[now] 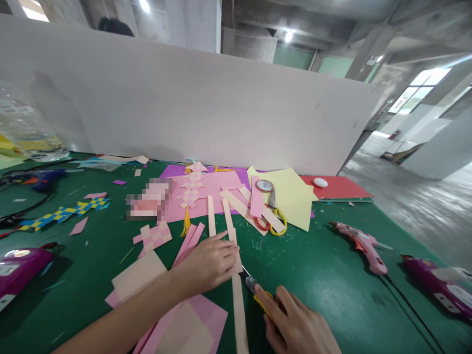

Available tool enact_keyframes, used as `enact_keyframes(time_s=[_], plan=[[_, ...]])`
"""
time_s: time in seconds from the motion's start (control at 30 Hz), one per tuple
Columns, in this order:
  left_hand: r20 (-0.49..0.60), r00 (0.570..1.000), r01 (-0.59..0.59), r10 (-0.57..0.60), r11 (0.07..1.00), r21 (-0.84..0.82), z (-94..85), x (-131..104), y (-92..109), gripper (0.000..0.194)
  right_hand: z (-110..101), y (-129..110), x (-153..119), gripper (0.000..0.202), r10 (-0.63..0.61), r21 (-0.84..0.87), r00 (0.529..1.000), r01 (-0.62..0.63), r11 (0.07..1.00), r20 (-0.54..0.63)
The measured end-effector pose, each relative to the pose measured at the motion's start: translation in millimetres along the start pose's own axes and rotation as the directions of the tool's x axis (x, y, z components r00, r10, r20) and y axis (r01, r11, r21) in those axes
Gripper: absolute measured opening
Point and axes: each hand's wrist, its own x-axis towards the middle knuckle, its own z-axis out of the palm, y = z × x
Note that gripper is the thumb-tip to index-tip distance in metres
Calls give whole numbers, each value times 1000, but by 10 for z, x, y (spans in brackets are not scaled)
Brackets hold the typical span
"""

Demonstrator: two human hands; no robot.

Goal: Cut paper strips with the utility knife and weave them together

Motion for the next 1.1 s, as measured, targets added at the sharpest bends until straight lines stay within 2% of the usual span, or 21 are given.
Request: enact_keyframes(time_s=[0.23, 0.83, 1.1], plan=[[-2, 1000, -4, 4, 999, 42, 7, 5, 15, 20, -12, -8, 14, 45, 26, 19, 1000, -26, 999, -9], [3, 1000, 25, -25, 1000, 11, -12, 17, 26, 21, -21, 5, 13, 45, 50, 27, 998, -51, 998, 35], [42, 998, 37, -38, 999, 8, -31, 27, 30, 24, -19, -13, 50, 46, 79, 47, 996, -81, 996, 45]])
